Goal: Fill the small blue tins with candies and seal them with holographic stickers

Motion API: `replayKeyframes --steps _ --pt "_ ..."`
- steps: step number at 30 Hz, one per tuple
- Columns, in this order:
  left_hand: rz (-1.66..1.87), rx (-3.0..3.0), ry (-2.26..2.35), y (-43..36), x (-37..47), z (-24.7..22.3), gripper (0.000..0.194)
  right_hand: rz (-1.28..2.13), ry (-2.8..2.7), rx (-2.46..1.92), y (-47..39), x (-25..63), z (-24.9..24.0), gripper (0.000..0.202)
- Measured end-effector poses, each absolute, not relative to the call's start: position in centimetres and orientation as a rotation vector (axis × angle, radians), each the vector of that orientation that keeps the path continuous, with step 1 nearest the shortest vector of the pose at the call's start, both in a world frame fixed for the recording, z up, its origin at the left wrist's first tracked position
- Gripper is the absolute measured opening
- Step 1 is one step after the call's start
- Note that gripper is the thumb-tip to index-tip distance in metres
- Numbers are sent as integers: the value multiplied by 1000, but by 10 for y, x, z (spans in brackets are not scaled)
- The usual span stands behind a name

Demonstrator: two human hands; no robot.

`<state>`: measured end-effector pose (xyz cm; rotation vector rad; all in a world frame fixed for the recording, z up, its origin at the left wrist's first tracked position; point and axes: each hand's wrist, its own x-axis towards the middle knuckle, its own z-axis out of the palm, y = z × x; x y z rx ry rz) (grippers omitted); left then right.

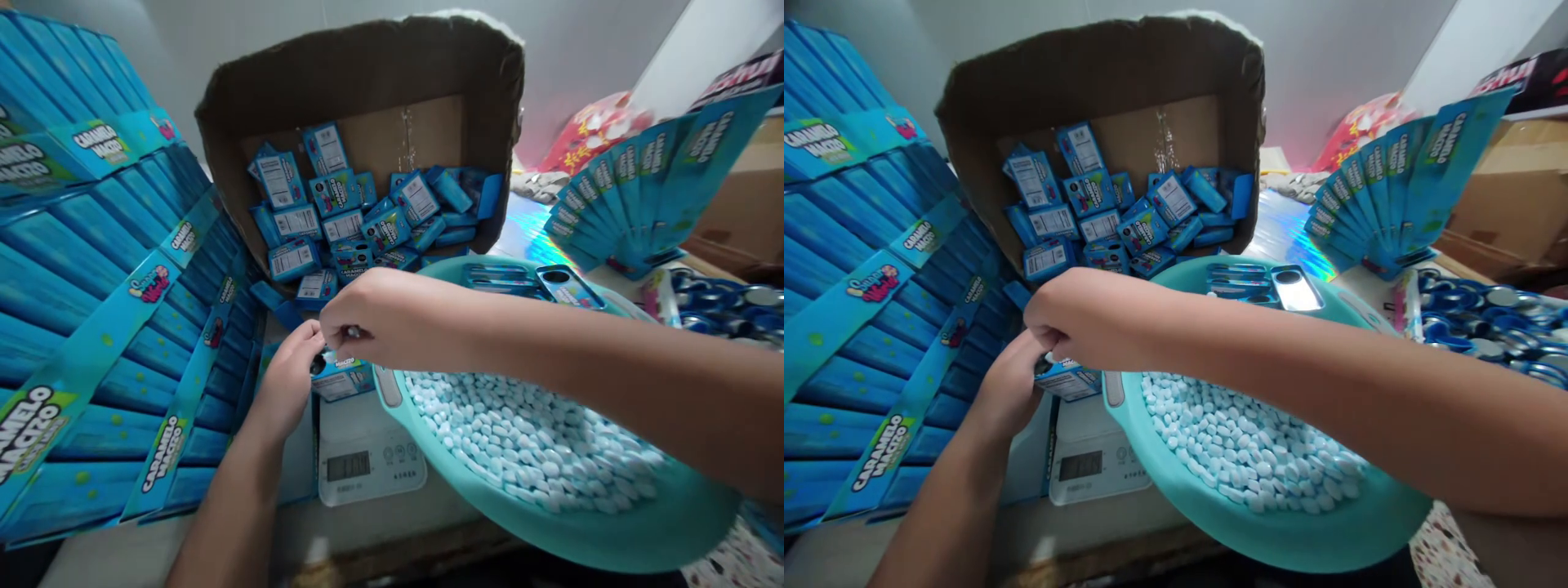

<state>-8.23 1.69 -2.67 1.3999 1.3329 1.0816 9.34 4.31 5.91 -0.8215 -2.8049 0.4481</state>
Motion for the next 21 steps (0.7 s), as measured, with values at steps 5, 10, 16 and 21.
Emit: replayKeyframes --steps 5,10,16,21 --pt "1081 1464 1275 16 -84 -22 18 418 -2869 -800 47 77 49 13" --pt "1118 1480 1170 17 -90 -38 17 480 -2782 -767 50 68 34 5" --pt "1138 1296 1186 19 -95 -56 25 571 -2653 -729 53 67 23 8" --pt "1175 1218 1282 15 -92 -51 27 696 -2432 -748 45 72 9 12"
